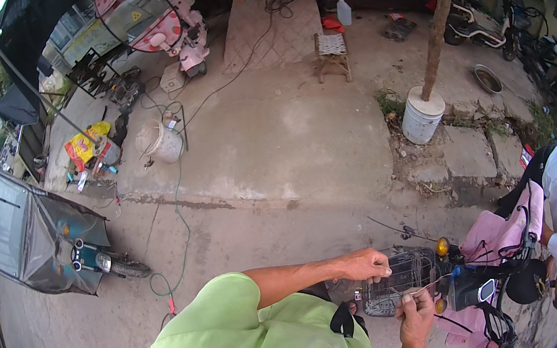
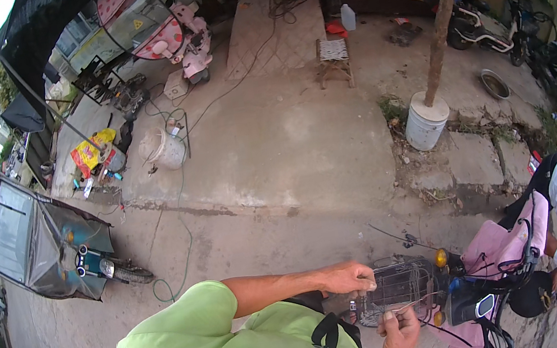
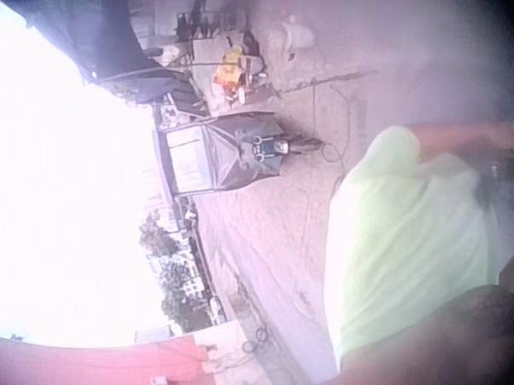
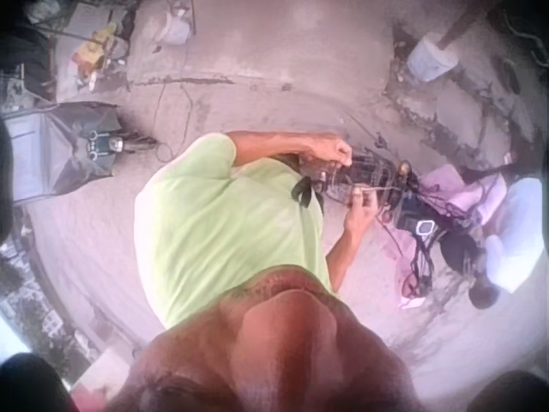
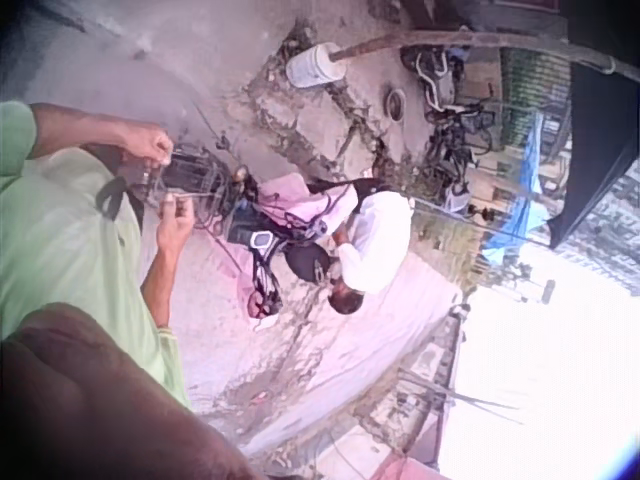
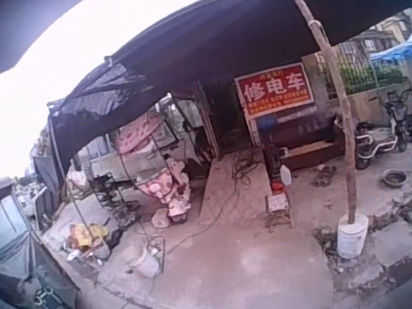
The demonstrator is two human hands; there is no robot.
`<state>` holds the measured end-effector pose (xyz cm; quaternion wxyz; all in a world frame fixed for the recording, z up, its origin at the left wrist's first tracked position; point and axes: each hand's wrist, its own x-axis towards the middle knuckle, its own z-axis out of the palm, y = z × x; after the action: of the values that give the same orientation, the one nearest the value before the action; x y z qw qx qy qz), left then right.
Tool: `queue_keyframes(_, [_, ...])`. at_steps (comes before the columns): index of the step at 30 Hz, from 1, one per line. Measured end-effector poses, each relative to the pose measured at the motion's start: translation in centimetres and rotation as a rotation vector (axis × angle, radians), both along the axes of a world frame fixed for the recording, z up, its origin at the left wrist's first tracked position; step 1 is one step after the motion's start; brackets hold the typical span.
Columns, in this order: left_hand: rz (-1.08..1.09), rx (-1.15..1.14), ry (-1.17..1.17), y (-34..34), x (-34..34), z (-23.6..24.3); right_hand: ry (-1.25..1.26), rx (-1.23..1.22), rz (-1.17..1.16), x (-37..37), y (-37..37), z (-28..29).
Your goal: The person works on the wiring under the seat of a pink electric scooter, manipulating wires and connectors with both hands. They use pliers and scissors to adjust and cut wires, then move around the scooter to access different parts of the wiring harness.
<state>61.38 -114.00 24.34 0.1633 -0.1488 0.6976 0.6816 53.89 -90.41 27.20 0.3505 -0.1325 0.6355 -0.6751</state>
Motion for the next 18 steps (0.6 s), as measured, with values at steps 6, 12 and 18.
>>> queue_keyframes(6, [0.032,-0.506,-0.732,2.1,18.4,-20.2,0.060,-0.017,0.302,-0.2,-5.6,-0.4])
queue_keyframes(12, [0.209,-0.399,-0.860,2.8,31.1,-21.2,-0.010,0.001,0.474,5.0,-13.0,0.1])
queue_keyframes(18, [0.555,-0.211,-1.063,0.8,43.0,-21.5,-0.010,0.043,0.652,14.8,-23.4,0.9])
